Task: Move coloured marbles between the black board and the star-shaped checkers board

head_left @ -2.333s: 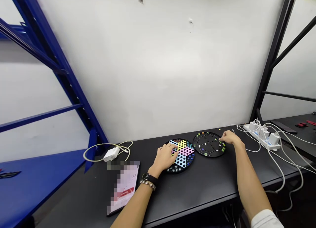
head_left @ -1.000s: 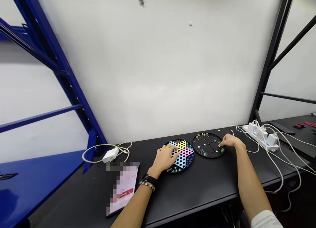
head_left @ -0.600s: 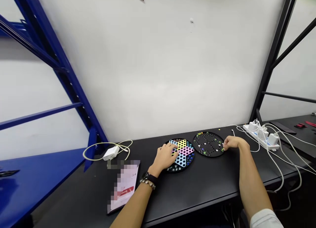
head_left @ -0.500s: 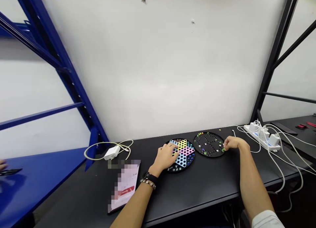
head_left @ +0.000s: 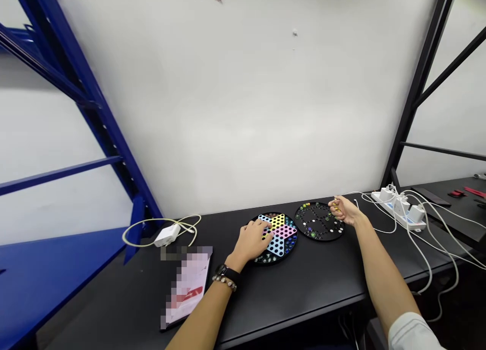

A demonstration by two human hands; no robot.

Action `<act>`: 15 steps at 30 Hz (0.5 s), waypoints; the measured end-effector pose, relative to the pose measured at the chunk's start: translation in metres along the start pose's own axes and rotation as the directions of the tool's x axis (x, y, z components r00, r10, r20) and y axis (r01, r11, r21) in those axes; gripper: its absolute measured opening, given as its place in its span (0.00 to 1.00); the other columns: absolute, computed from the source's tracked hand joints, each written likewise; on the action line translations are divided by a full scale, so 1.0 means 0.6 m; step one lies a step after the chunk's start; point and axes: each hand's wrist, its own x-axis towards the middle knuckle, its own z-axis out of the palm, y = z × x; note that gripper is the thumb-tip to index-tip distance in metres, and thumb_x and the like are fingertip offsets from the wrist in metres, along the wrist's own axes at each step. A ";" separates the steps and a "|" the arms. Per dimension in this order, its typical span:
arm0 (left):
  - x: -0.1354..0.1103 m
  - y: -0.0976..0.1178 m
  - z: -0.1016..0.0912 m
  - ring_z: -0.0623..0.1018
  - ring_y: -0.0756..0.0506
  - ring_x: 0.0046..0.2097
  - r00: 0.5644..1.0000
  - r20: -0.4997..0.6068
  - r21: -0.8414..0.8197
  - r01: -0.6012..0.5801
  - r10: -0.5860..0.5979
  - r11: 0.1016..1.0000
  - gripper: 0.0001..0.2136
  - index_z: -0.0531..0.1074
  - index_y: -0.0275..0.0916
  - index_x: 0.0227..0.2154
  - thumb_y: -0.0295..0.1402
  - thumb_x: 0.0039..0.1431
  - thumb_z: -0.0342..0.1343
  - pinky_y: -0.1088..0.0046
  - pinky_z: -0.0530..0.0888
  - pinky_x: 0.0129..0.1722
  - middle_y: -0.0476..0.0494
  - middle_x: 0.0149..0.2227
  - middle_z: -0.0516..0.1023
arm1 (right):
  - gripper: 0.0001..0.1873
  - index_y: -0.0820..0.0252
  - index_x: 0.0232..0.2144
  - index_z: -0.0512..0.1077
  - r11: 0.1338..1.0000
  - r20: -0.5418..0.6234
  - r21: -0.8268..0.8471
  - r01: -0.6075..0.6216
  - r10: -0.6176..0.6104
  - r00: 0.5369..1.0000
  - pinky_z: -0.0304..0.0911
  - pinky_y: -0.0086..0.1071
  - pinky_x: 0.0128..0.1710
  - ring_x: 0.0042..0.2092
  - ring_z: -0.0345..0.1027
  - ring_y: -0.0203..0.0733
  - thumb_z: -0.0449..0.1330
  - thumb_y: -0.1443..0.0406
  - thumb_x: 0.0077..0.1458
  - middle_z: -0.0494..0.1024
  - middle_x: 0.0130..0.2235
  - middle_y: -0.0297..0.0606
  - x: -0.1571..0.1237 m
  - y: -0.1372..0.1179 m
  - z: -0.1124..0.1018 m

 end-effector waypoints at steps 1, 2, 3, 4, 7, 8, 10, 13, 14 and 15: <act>0.000 0.000 0.000 0.72 0.39 0.51 1.000 0.002 -0.001 0.000 0.000 1.000 0.14 0.72 0.48 0.46 0.41 0.62 0.48 0.60 0.66 0.50 0.45 0.49 0.75 | 0.14 0.61 0.29 0.66 0.999 -0.018 0.051 -0.004 0.004 1.000 0.37 0.21 0.14 0.17 0.44 0.27 0.51 0.57 0.59 0.63 0.21 0.29 0.003 0.001 -0.001; 0.000 0.000 0.001 0.72 0.39 0.51 1.000 0.003 -0.002 0.001 -0.001 1.000 0.13 0.72 0.48 0.46 0.41 0.62 0.48 0.59 0.66 0.50 0.45 0.50 0.75 | 0.14 0.61 0.29 0.66 0.996 -0.040 0.095 0.001 0.003 0.999 0.37 0.20 0.13 0.17 0.45 0.27 0.50 0.58 0.60 0.63 0.22 0.30 0.006 0.002 -0.001; 0.000 -0.001 0.001 0.71 0.39 0.51 1.000 0.003 -0.004 0.001 -0.001 1.000 0.13 0.72 0.48 0.46 0.41 0.62 0.48 0.59 0.66 0.50 0.45 0.50 0.75 | 0.13 0.61 0.29 0.66 0.991 -0.059 0.135 0.011 -0.003 0.998 0.37 0.20 0.13 0.17 0.46 0.27 0.50 0.59 0.60 0.64 0.22 0.30 0.008 0.003 -0.002; 0.000 -0.001 0.002 0.71 0.39 0.51 1.000 0.003 -0.005 0.000 0.000 1.000 0.13 0.72 0.48 0.46 0.41 0.62 0.48 0.59 0.66 0.50 0.45 0.50 0.75 | 0.13 0.61 0.30 0.66 0.984 -0.072 0.174 0.020 -0.008 0.997 0.37 0.20 0.12 0.17 0.47 0.28 0.50 0.60 0.61 0.65 0.22 0.31 0.010 0.003 -0.003; 0.000 -0.001 0.003 0.71 0.38 0.52 1.000 0.002 -0.007 -0.002 0.002 1.000 0.13 0.72 0.48 0.46 0.41 0.62 0.49 0.59 0.65 0.50 0.45 0.50 0.75 | 0.14 0.62 0.31 0.67 0.961 -0.096 0.272 0.047 -0.022 0.995 0.41 0.20 0.12 0.19 0.53 0.30 0.47 0.60 0.62 0.68 0.23 0.35 0.013 0.003 -0.003; 0.000 -0.001 0.003 0.71 0.38 0.52 1.000 0.002 -0.006 -0.001 0.001 1.000 0.13 0.72 0.48 0.46 0.41 0.62 0.49 0.59 0.65 0.50 0.44 0.50 0.75 | 0.15 0.62 0.32 0.67 0.959 -0.111 0.277 0.062 -0.032 0.993 0.42 0.20 0.12 0.20 0.55 0.31 0.46 0.60 0.63 0.69 0.24 0.37 0.014 0.002 -0.002; 0.000 -0.002 0.004 0.71 0.39 0.51 1.000 0.004 -0.003 -0.001 0.001 1.000 0.14 0.72 0.47 0.47 0.41 0.62 0.49 0.59 0.66 0.50 0.44 0.50 0.74 | 0.16 0.62 0.32 0.68 0.975 -0.181 0.183 0.126 -0.093 0.979 0.47 0.21 0.14 0.22 0.58 0.32 0.45 0.60 0.63 0.71 0.26 0.39 0.015 0.003 0.000; 0.001 -0.002 0.004 0.71 0.39 0.51 1.000 0.007 0.002 -0.005 0.005 1.000 0.14 0.72 0.47 0.47 0.42 0.63 0.48 0.58 0.66 0.50 0.44 0.50 0.74 | 0.14 0.60 0.32 0.66 0.973 -0.297 -0.059 0.222 -0.230 0.927 0.51 0.23 0.17 0.23 0.60 0.33 0.46 0.60 0.61 0.70 0.26 0.38 0.023 0.008 0.004; 0.001 -0.002 0.003 0.71 0.39 0.51 1.000 0.007 0.002 -0.006 0.006 1.000 0.13 0.72 0.48 0.47 0.41 0.63 0.48 0.59 0.66 0.50 0.44 0.50 0.74 | 0.13 0.59 0.32 0.65 0.964 -0.327 -0.121 0.238 -0.265 0.907 0.51 0.23 0.17 0.22 0.59 0.33 0.46 0.59 0.61 0.69 0.26 0.36 0.027 0.011 0.005; 0.001 -0.001 0.003 0.71 0.39 0.51 1.000 0.008 0.001 -0.004 0.004 1.000 0.13 0.72 0.48 0.47 0.41 0.63 0.49 0.59 0.66 0.50 0.44 0.50 0.74 | 0.12 0.58 0.32 0.64 0.955 -0.352 -0.168 0.245 -0.291 0.890 0.51 0.23 0.17 0.22 0.57 0.32 0.46 0.59 0.60 0.68 0.25 0.34 0.032 0.015 0.005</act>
